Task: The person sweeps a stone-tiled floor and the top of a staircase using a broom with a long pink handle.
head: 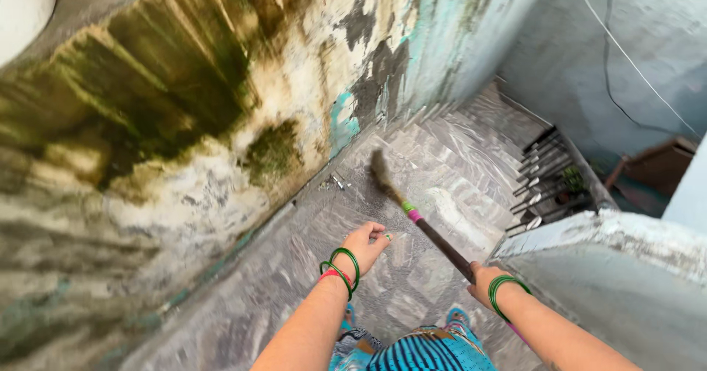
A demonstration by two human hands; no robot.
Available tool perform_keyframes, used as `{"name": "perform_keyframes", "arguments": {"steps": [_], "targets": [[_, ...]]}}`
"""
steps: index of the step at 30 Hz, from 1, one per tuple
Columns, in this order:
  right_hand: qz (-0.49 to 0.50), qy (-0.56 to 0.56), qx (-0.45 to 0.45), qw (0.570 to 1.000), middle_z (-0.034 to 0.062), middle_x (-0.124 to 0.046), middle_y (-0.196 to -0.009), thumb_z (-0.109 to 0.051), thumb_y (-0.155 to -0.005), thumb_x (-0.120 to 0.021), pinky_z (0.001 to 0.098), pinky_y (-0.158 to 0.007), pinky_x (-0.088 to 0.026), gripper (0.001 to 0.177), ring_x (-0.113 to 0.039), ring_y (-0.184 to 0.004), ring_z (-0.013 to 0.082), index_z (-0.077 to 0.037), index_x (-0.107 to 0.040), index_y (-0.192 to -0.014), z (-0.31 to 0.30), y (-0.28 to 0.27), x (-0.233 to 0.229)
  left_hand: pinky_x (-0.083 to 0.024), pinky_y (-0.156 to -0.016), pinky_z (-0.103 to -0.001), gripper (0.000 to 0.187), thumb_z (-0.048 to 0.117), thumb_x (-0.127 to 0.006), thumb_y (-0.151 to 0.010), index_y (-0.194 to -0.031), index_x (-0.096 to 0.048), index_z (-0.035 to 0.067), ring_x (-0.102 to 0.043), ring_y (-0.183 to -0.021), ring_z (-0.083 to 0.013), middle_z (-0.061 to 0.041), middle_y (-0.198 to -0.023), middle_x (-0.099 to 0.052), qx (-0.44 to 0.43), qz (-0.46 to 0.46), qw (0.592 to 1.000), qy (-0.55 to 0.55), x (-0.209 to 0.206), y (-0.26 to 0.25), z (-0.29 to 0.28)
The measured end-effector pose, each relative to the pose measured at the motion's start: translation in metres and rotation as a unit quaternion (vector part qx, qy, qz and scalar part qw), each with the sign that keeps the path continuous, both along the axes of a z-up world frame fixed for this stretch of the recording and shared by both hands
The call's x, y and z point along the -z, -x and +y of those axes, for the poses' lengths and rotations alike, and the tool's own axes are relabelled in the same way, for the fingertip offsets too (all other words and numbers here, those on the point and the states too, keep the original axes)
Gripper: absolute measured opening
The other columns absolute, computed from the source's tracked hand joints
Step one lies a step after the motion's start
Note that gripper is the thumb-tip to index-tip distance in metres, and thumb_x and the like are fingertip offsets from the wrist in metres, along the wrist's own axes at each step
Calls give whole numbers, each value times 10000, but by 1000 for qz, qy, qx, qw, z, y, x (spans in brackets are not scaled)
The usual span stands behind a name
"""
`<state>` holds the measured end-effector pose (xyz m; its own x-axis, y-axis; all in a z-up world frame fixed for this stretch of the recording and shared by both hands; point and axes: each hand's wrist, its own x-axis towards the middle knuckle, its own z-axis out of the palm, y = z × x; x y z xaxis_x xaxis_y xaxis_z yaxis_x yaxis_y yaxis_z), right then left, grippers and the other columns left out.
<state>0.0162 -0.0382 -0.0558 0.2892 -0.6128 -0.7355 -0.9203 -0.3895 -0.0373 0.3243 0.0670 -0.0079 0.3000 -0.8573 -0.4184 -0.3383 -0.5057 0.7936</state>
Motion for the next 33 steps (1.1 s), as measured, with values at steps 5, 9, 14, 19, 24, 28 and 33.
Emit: {"name": "perform_keyframes", "arguments": {"steps": [5, 9, 14, 19, 24, 28, 33], "targets": [[-59, 0, 69, 996, 179, -721, -1158, -409, -913, -687, 470, -975, -547, 522, -685, -1110, 364, -209, -533, -1370, 46, -3, -12, -502, -991, -361, 500, 415, -705, -875, -1259, -662, 99, -682, -1135, -234, -92, -1204, -728, 52, -12, 998, -23, 9, -59, -2], [-55, -43, 248, 966, 162, -786, -1032, -386, -933, -647, 429, -825, -633, 618, -814, -750, 317, -213, -425, -1484, 80, 7, -27, -531, -972, -359, 506, 411, -721, -864, -1239, -675, 75, -712, -1085, -247, -122, -1162, -750, 76, 4, 997, 5, 37, -64, -3], [-48, -30, 327, 943, 172, -829, -950, -377, -909, -714, 391, -747, -631, 608, -782, -600, 243, -121, -503, -1419, 90, 12, -12, -521, -967, -362, 513, 424, -704, -881, -1260, -655, 82, -690, -1096, -236, -111, -1191, -727, 121, 22, 992, -26, 48, -56, 15], [5, -79, 316, 945, 192, -790, -1072, -289, -889, -729, 385, -813, -646, 611, -804, -809, 244, -64, -511, -1414, 111, -5, 45, -532, -956, -363, 523, 413, -701, -878, -1279, -643, 83, -688, -1107, -238, -120, -1191, -725, 135, 43, 990, -22, 52, -61, 35], [3, -40, 240, 970, 250, -684, -1238, -233, -889, -724, 420, -999, -550, 679, -693, -1115, 349, -84, -404, -1470, 151, -32, 58, -516, -970, -357, 527, 440, -706, -868, -1276, -645, 111, -690, -1109, -241, -95, -1216, -721, 135, -18, 986, -94, 49, -63, 56], [-31, -37, 191, 980, 198, -721, -1184, -241, -870, -705, 443, -978, -578, 515, -720, -1092, 343, -107, -540, -1339, 143, -41, 30, -528, -973, -354, 519, 420, -705, -875, -1248, -657, 63, -711, -1099, -247, -136, -1181, -742, 147, 11, 988, -39, 63, -43, 68], [-96, -48, 240, 965, 211, -742, -1016, -215, -859, -728, 448, -787, -597, 507, -731, -814, 334, -97, -514, -1302, 152, -18, -8, -519, -993, -362, 502, 415, -708, -896, -1225, -671, 37, -693, -1128, -265, -154, -1190, -732, 174, 20, 983, 60, 53, -15, 80]]}}
